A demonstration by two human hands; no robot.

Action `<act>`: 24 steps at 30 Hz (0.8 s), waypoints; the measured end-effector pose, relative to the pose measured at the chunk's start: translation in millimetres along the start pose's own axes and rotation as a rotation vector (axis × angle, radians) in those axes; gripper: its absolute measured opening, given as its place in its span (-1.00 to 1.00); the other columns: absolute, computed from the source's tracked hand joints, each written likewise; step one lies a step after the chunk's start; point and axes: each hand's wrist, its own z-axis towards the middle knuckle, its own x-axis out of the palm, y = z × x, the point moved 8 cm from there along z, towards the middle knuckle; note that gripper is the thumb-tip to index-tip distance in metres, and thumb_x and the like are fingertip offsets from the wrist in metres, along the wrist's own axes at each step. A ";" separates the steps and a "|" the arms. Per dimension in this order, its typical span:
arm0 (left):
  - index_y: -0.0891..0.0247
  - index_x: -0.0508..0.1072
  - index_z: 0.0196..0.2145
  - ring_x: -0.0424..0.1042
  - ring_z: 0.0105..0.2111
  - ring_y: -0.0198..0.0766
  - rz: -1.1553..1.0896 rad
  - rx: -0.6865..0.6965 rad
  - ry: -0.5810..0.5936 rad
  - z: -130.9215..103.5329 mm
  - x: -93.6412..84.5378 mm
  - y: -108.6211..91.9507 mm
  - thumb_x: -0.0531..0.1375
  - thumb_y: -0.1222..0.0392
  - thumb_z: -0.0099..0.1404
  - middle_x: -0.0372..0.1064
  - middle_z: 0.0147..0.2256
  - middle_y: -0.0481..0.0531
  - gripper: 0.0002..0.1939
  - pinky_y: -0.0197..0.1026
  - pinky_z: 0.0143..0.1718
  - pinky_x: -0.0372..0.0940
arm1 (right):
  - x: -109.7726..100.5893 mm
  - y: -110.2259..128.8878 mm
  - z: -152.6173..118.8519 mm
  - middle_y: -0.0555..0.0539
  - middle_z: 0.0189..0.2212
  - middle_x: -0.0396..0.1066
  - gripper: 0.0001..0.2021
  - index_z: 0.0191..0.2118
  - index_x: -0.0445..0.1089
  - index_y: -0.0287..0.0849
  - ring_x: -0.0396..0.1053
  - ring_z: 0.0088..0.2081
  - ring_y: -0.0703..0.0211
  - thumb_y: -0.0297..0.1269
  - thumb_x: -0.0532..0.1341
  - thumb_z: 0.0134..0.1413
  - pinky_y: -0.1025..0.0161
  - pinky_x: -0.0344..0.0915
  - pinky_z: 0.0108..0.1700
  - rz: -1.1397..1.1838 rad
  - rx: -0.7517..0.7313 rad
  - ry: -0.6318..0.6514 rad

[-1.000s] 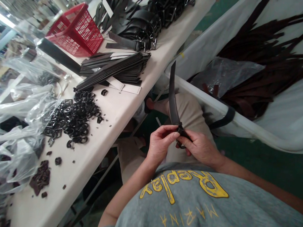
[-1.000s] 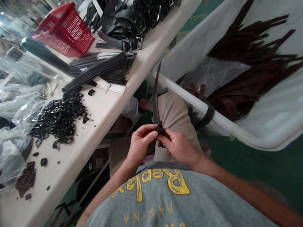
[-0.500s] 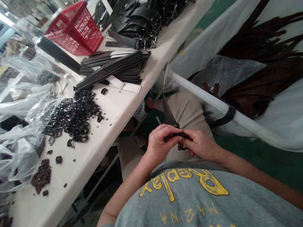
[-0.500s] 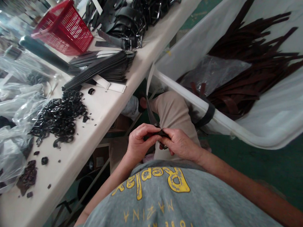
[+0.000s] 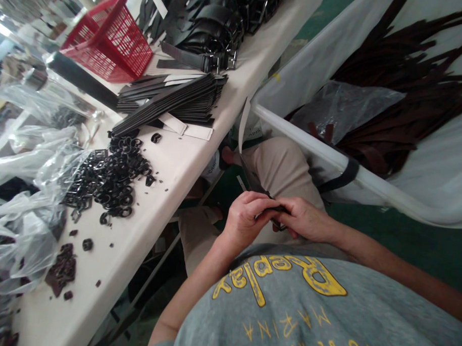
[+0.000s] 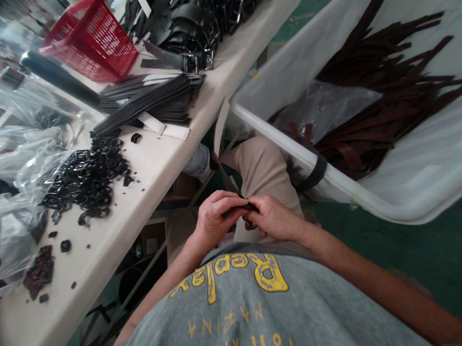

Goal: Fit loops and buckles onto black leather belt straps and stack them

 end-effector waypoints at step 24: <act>0.20 0.54 -0.20 0.47 -0.25 -0.20 0.143 0.006 0.081 -10.2 13.5 0.7 0.17 0.17 0.41 0.53 -0.24 0.09 -0.85 -0.13 -0.19 0.37 | 18.6 -26.5 7.3 0.02 -0.59 0.44 -0.84 -0.37 0.40 -0.20 0.28 -0.69 0.30 -0.36 0.07 -0.03 0.38 0.14 -0.66 -0.030 0.103 -0.085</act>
